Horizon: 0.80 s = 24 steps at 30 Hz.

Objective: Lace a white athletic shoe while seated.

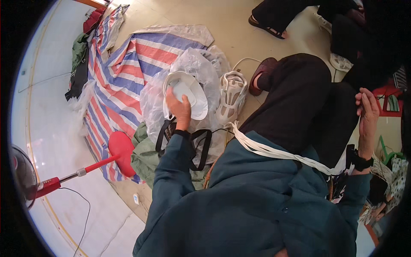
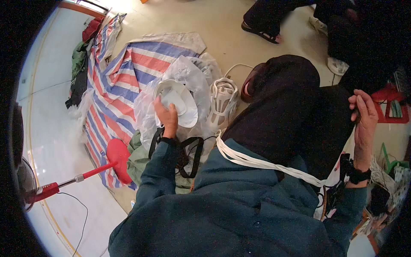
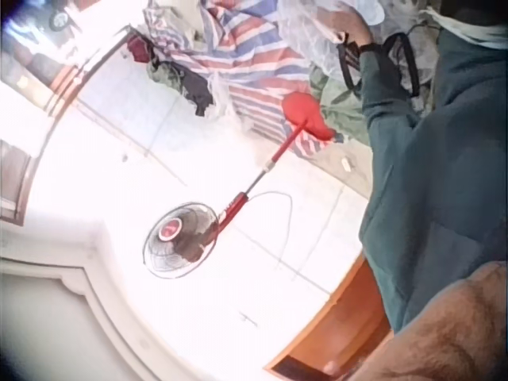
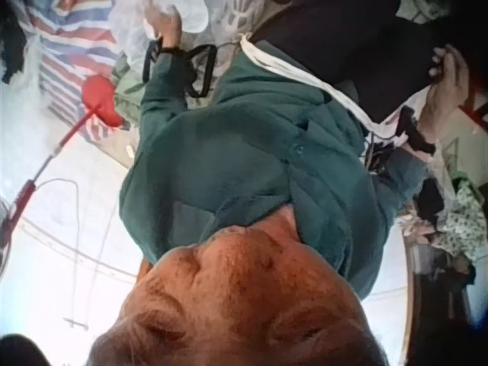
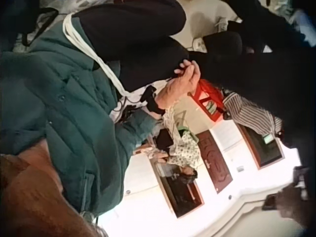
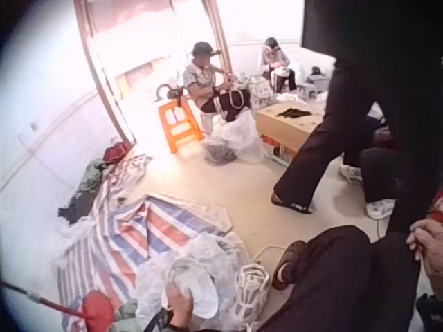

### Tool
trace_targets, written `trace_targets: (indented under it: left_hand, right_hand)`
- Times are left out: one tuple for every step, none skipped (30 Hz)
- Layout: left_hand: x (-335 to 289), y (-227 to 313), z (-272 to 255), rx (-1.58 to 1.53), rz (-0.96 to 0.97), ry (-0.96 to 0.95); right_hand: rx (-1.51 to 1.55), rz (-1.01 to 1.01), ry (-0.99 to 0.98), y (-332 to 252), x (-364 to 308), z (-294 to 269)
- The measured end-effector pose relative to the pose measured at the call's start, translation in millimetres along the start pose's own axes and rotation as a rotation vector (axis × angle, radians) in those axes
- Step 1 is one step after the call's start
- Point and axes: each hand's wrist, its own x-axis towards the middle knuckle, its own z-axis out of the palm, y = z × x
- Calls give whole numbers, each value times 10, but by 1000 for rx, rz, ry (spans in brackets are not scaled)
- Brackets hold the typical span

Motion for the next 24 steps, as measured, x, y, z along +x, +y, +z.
trace_targets:
  left_hand:
    - [29,156,9,-114,-1,-110]
    - [39,307,46,-202,-91,-298]
    - [32,451,109,-290,-179,-488]
    - [13,573,190,-381,-249,-677]
    - [-33,692,304,-300,-38,-681]
    - [-66,788,439,-215,174,-703]
    - [-68,849,606,-231,348,-718]
    - [-69,887,774,-237,394,-741]
    - [-77,919,955,-313,511,-694]
    - [-50,910,1132,-334,614,-708]
    - [-8,926,1341,-291,760,-741]
    - [29,939,1529,-321,777,-866]
    - [23,932,1644,-133,726,-1031]
    - [32,937,1758,215,716,-1240]
    - [10,896,1779,-137,1076,-689]
    - [72,848,1802,-195,974,-780]
    - [95,837,1848,-86,951,-788]
    - [134,825,1887,-44,895,-830]
    - [176,831,1895,-12,847,-852]
    - [213,790,1939,20,798,-875]
    - [243,808,1942,47,750,-892]
    - [282,833,1957,58,725,-900]
    - [313,845,1959,72,683,-909]
    - [346,876,1970,82,659,-915]
  right_hand:
    - [23,8,12,-14,0,25]
    - [47,14,26,-36,1,61]
    - [30,26,59,-68,-5,101]
    - [22,4,40,-106,-14,149]
    - [18,19,62,-148,-27,205]
    - [-4,80,137,-201,-44,257]
    - [-107,68,156,-254,-85,308]
    - [-156,47,155,-298,-115,368]
    - [-175,36,171,-327,-175,431]
    - [-94,89,161,-346,-168,481]
    - [-181,-75,67,-376,-194,471]
    - [1,-57,69,-372,-173,488]
    - [44,-63,95,-370,-211,496]
    - [128,-29,107,-363,-226,500]
    - [159,-20,84,-367,-235,458]
    - [216,5,96,-357,-243,455]
    - [237,-1,98,-351,-247,431]
    - [251,30,98,-325,-253,415]
    - [299,-27,83,-320,-274,383]
    - [316,34,77,-275,-238,419]
    - [338,30,72,-265,-244,402]
    - [340,-5,65,-237,-239,385]
    - [352,-27,55,-218,-234,383]
    - [347,-5,53,-205,-229,383]
